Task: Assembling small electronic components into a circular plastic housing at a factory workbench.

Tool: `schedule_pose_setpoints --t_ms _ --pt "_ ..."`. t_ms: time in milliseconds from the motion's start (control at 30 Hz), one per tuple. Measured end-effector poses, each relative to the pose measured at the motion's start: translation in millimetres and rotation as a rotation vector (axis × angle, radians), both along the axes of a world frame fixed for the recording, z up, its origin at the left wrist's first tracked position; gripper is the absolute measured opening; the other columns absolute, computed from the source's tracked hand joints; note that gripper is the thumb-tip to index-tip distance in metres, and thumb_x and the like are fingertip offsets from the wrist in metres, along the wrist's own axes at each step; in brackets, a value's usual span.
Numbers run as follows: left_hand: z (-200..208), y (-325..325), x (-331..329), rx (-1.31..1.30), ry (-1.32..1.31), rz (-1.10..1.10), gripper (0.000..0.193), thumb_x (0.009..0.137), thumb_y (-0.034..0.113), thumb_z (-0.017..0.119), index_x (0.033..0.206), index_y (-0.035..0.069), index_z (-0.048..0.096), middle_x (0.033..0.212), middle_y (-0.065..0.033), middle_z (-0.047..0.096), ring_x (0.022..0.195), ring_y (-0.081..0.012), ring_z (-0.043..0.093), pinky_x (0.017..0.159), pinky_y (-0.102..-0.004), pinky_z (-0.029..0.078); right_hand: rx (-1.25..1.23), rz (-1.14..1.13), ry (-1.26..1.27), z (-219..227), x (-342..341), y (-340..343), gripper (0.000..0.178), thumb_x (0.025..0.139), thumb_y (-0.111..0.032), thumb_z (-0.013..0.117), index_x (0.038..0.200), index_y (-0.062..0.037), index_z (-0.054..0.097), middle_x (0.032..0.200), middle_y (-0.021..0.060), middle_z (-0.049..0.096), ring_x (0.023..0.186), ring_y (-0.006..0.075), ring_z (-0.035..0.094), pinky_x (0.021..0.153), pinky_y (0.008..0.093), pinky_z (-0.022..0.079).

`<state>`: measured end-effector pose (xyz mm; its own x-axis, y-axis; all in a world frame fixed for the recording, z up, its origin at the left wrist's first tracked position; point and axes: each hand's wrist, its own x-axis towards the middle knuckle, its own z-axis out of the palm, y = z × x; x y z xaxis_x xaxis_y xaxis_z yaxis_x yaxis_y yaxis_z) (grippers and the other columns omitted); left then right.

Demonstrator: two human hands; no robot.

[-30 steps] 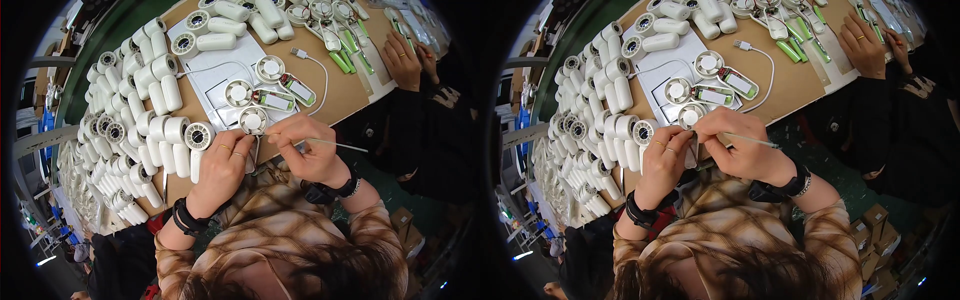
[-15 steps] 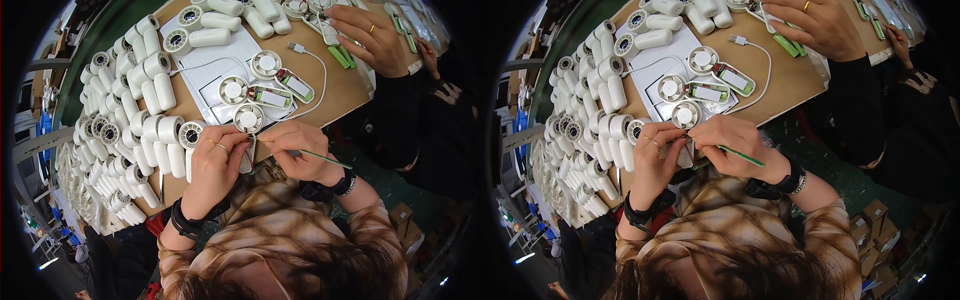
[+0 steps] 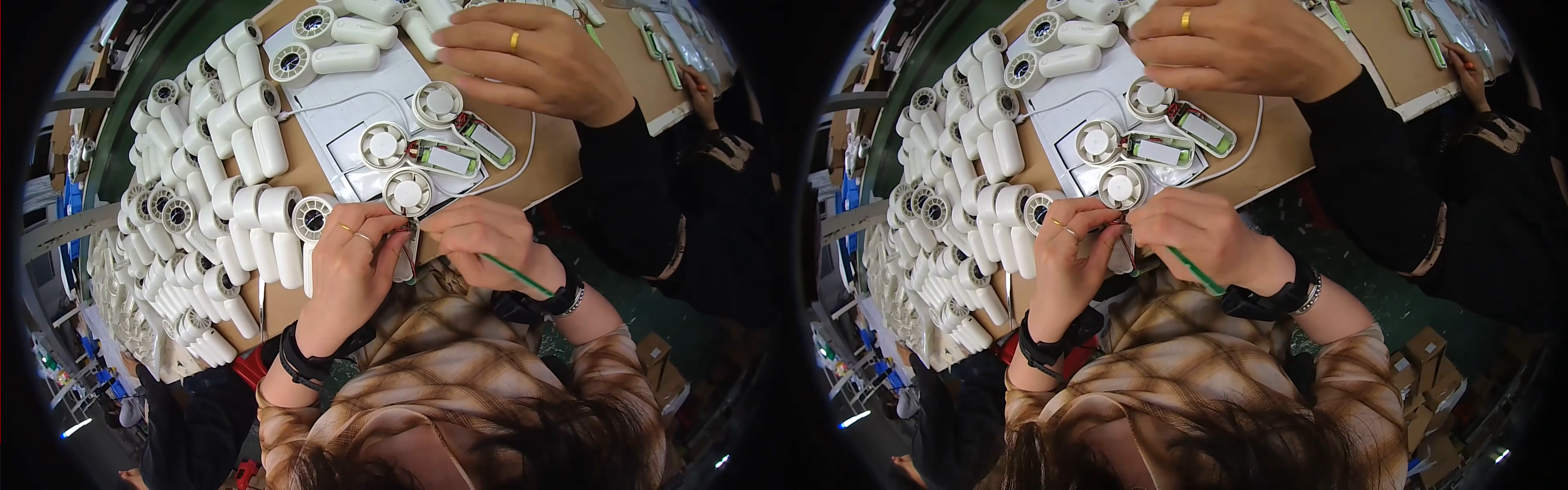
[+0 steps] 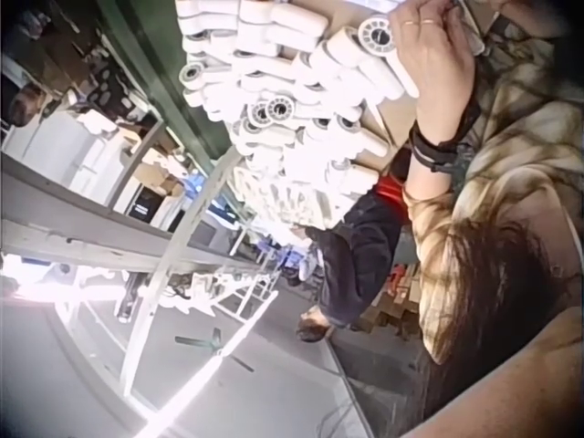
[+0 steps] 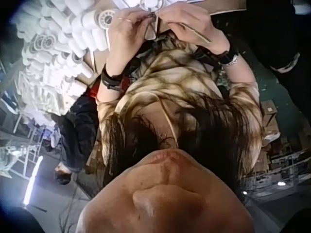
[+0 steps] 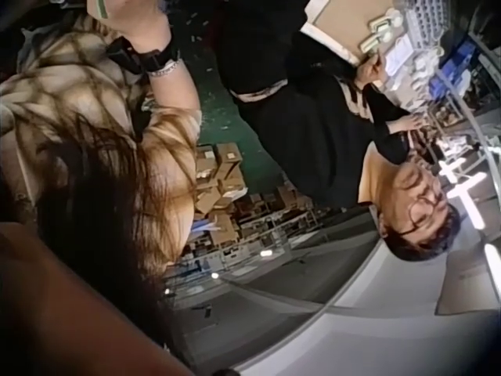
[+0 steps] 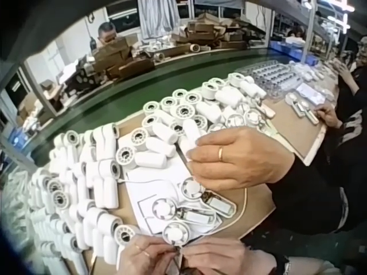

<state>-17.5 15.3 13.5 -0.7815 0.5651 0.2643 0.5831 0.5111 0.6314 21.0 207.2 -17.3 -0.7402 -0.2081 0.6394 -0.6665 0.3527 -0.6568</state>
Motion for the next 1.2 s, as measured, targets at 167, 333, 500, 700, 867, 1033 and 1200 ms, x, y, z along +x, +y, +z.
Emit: schedule_pose_setpoints --t_ms 167,333,500,700,867,1033,1200 --pt "0 0 0 0.01 0.008 0.0 0.019 0.072 0.0 0.073 0.09 0.002 0.067 0.091 -0.0096 0.063 0.082 -0.0276 0.059 0.071 -0.0356 0.049 -0.112 -0.004 -0.022 3 0 -1 0.027 0.068 0.014 0.061 0.086 -0.0033 0.054 0.089 0.0125 0.069 0.074 0.027 0.068 0.063 0.0344 0.055" --pt "-2 0 0 0.017 0.026 0.002 0.019 0.072 0.0 0.074 0.089 0.002 0.066 0.091 -0.0094 0.063 0.081 -0.027 0.06 0.069 -0.0352 0.05 -0.04 0.047 0.005 2 -2 1 0.027 0.065 0.014 0.062 0.085 -0.0025 0.055 0.092 0.014 0.067 0.078 0.0291 0.068 0.064 0.0347 0.056" --pt "-4 0 0 0.029 0.053 0.01 0.02 0.071 0.001 0.075 0.089 0.003 0.067 0.091 -0.0091 0.063 0.08 -0.0264 0.06 0.068 -0.0347 0.05 0.042 0.071 0.066 -6 -3 8 0.028 0.064 0.014 0.063 0.085 -0.0025 0.055 0.095 0.0149 0.067 0.079 0.0303 0.068 0.064 0.0351 0.056" --pt "-7 2 4 0.048 0.047 0.04 0.021 0.071 -0.001 0.076 0.09 0.004 0.067 0.091 -0.0093 0.064 0.08 -0.0253 0.062 0.069 -0.0334 0.05 0.008 0.047 0.074 -16 -1 4 0.027 0.067 0.014 0.063 0.086 -0.0029 0.054 0.095 0.0148 0.067 0.079 0.0302 0.067 0.065 0.0357 0.056" --pt "-12 1 6 0.037 0.138 0.027 0.022 0.071 -0.001 0.076 0.09 0.004 0.067 0.091 -0.0096 0.065 0.079 -0.025 0.062 0.068 -0.0319 0.05 -0.036 0.011 0.033 -19 0 1 0.026 0.07 0.014 0.062 0.087 -0.0031 0.054 0.094 0.0141 0.068 0.077 0.0287 0.067 0.066 0.0359 0.056" --pt "-6 0 8 0.048 0.108 0.03 0.019 0.072 -0.001 0.076 0.089 0.004 0.067 0.091 -0.0092 0.065 0.078 -0.0244 0.063 0.068 -0.0313 0.05 -0.037 0.02 -0.001 -16 -2 -3 0.026 0.071 0.014 0.062 0.088 -0.0033 0.053 0.093 0.0134 0.068 0.076 0.0275 0.067 0.068 0.036 0.056" --pt "1 6 4 0.063 -0.085 0.078 0.011 0.075 -0.001 0.073 0.085 0.001 0.066 0.089 -0.0099 0.064 0.076 -0.0232 0.064 0.067 -0.0307 0.051 0.017 0.014 -0.021 -6 0 5 0.028 0.07 0.014 0.063 0.089 -0.0039 0.054 0.093 0.0136 0.068 0.077 0.0277 0.067 0.067 0.0359 0.056"
